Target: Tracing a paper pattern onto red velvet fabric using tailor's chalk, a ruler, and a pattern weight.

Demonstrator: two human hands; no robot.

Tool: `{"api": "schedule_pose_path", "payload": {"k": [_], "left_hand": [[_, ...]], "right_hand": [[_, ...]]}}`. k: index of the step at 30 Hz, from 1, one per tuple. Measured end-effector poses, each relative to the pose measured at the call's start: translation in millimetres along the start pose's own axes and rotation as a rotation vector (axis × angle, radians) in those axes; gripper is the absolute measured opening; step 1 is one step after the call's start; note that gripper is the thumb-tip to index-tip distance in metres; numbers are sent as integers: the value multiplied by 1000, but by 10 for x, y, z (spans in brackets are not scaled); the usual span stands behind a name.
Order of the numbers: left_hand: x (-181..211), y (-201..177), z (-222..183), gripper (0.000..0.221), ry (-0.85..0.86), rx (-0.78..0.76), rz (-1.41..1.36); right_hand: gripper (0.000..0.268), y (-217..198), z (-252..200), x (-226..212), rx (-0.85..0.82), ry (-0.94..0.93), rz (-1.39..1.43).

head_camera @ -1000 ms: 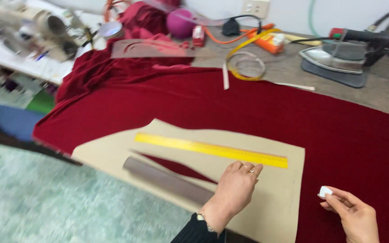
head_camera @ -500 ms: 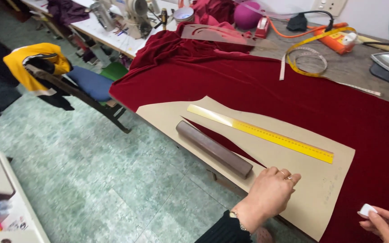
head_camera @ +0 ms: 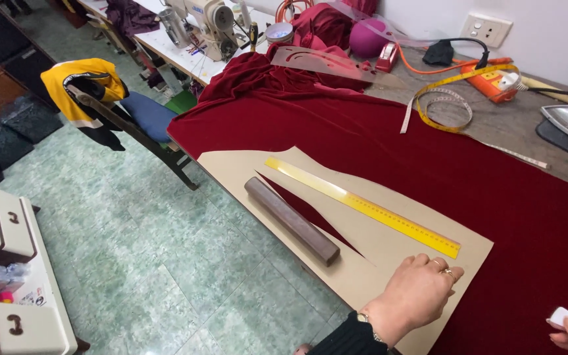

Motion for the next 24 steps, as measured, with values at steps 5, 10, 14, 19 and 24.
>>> {"api": "schedule_pose_path", "payload": {"k": [5,10,14,19,24], "left_hand": [[29,104,65,46,-57,-11,-24],[-93,89,46,40,-63,25,-63],[-331,88,34,30,-2,245,-47],[-729,368,22,44,-123,160,-66],[-806,460,92,40,-158,76,-44]], "right_hand": [[24,59,51,-200,-42,41,-42],[17,496,-360,-1086,62,-73,-3],[17,626,-542,-1762,110,134,-40],[16,557,-459,-1647,155,190,-5],[15,591,-399,-1658,152,260,-13]]}}
Point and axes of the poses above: each hand's wrist, its own z-axis towards the middle knuckle, its own y-axis out of the palm, x = y × z, the point moved 5 cm from there along z, towards the middle knuckle, and after that the axes turned 5 degrees about z, right-handed, at the moved point
